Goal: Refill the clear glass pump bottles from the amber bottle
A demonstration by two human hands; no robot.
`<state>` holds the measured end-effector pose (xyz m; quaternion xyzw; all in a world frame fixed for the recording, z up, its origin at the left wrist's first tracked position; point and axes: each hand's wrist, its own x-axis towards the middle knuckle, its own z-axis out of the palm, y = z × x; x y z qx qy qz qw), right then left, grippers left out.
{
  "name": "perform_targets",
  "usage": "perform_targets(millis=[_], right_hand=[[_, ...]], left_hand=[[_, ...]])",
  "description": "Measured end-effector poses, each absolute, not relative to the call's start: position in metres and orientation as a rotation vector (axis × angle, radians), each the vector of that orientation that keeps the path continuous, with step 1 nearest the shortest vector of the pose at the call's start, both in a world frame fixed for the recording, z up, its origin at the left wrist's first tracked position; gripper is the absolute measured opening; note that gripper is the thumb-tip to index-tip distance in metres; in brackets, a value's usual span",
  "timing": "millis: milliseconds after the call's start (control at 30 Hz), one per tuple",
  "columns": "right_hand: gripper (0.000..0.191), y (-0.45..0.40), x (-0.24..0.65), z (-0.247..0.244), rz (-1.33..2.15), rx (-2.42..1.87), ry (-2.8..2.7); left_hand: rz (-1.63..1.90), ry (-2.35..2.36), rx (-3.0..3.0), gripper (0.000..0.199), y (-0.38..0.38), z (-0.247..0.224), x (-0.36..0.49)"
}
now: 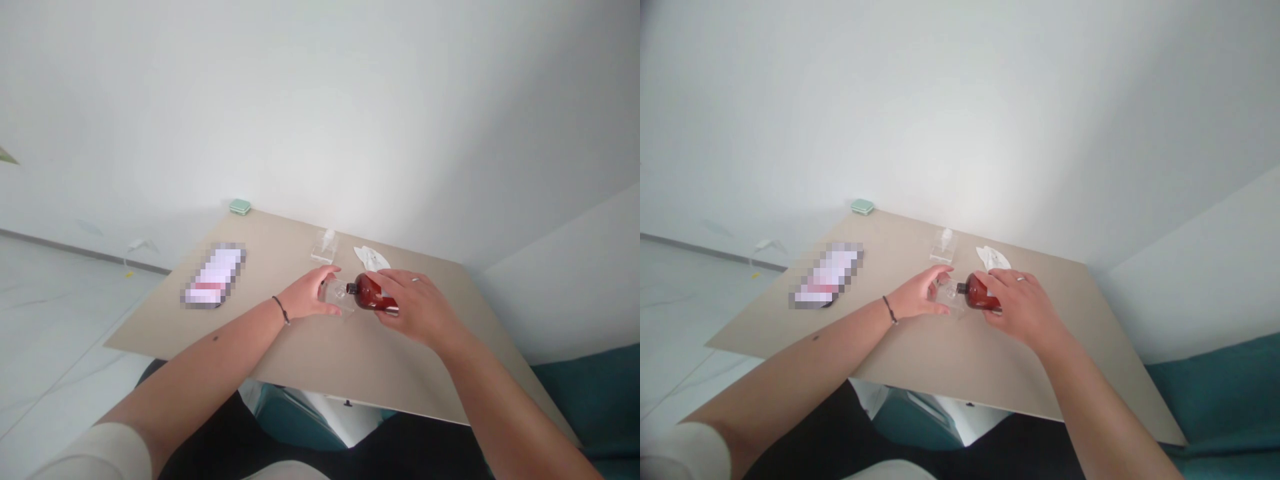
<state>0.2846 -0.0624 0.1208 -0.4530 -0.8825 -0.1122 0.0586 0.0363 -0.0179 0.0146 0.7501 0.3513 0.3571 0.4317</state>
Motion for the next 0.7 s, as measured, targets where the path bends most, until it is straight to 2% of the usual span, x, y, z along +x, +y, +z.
perform_targets(millis=[700], right_hand=[[0.061, -0.063, 0.274, 0.135, -0.485, -1.396, -2.757]], left_hand=[[0.861, 0.855, 1.85, 0.097, -0.017, 0.014, 0.036]])
